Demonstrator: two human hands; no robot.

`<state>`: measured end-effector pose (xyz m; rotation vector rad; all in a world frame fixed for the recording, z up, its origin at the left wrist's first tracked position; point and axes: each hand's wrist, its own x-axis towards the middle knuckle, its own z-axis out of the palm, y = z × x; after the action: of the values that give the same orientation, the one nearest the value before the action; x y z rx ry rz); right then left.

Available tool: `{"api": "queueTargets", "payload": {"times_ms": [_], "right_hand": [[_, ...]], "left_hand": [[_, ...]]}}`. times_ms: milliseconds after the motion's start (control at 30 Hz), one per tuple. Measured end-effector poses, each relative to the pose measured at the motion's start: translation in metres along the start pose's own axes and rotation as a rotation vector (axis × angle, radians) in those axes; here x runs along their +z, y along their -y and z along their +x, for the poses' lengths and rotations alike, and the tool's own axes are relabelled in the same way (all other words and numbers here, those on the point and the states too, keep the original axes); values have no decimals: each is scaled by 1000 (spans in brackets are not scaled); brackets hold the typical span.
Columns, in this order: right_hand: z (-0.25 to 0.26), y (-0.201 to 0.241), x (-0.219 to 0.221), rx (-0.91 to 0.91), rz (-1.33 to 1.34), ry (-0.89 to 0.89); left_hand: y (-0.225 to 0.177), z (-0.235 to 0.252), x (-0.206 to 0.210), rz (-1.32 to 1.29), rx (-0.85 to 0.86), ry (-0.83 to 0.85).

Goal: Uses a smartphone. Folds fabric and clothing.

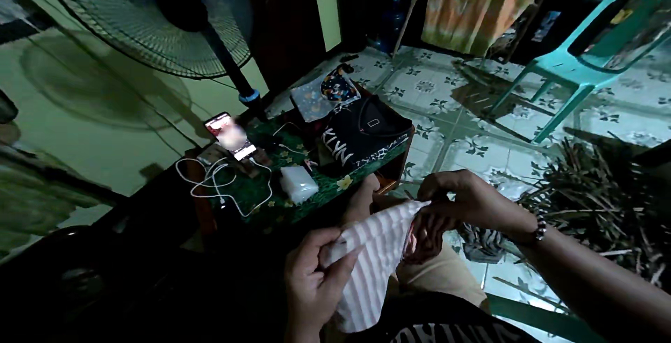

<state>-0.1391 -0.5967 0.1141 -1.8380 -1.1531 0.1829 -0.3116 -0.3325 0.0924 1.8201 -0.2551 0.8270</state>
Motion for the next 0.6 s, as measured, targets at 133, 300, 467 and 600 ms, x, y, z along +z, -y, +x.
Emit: {"api": "queueTargets", "payload": {"times_ms": [133, 300, 467, 600], "right_hand": [[-1, 4, -6, -124, -33, -78], [-6, 21, -20, -155, 24, -129], [-12, 51, -11, -114, 273, -154], [-14, 67, 0, -331, 166, -75]], "left_hand": [[2, -1, 0, 20, -39, 0], [11, -3, -3, 142, -11, 18], [7, -3, 0, 230, 30, 73], [-6, 2, 27, -23, -13, 311]]}}
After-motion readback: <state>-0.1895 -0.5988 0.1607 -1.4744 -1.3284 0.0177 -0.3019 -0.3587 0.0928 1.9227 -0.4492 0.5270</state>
